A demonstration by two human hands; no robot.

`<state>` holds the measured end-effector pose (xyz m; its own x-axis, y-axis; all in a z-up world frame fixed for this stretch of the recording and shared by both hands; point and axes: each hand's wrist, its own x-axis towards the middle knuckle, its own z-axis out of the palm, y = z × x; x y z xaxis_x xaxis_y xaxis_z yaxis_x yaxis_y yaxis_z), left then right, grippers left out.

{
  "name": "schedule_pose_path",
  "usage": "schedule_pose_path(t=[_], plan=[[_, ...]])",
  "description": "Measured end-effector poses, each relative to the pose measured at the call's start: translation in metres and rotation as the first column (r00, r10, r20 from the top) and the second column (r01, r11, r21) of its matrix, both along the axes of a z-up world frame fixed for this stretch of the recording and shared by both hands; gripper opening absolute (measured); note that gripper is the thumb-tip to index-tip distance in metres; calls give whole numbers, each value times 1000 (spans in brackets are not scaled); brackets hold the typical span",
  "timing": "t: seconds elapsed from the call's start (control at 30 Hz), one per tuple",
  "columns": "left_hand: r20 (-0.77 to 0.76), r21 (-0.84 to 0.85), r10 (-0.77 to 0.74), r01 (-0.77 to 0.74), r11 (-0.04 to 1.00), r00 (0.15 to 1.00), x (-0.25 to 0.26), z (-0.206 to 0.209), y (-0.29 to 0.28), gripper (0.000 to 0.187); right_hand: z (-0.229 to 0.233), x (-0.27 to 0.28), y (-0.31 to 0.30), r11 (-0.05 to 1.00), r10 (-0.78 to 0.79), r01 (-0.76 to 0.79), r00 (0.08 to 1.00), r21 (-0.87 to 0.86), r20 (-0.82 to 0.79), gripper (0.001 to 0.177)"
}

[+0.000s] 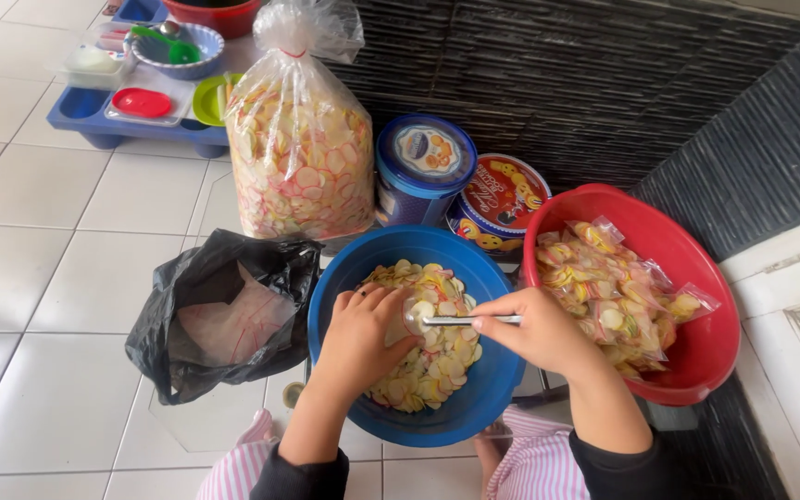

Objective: Packaging small crackers into individual plastic bags using a spoon

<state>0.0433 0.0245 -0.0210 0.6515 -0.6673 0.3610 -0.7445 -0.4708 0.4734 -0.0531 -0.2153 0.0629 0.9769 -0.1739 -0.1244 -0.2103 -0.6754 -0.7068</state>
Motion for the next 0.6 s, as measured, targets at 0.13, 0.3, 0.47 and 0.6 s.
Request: schedule_pose_path(t=[0.13, 0.3, 0.47, 0.6], plan=[[17, -119, -69, 70, 990, 997, -6, -1, -10, 72, 31, -7, 19, 992, 0, -7, 999, -128, -53, 24], [-69, -132, 105, -113, 985, 992, 5, 14, 6, 67, 54, -6, 24, 992, -54, 55, 998, -109, 13, 30], [-318, -313, 175, -278, 908, 932, 10, 27, 21, 61, -23, 42, 8, 857, -7, 25, 999, -515, 37, 36], [-395, -420, 86, -263, 868, 915, 8, 24, 17, 61, -122, 83, -10, 574, 234, -3, 959, -819, 160, 29]])
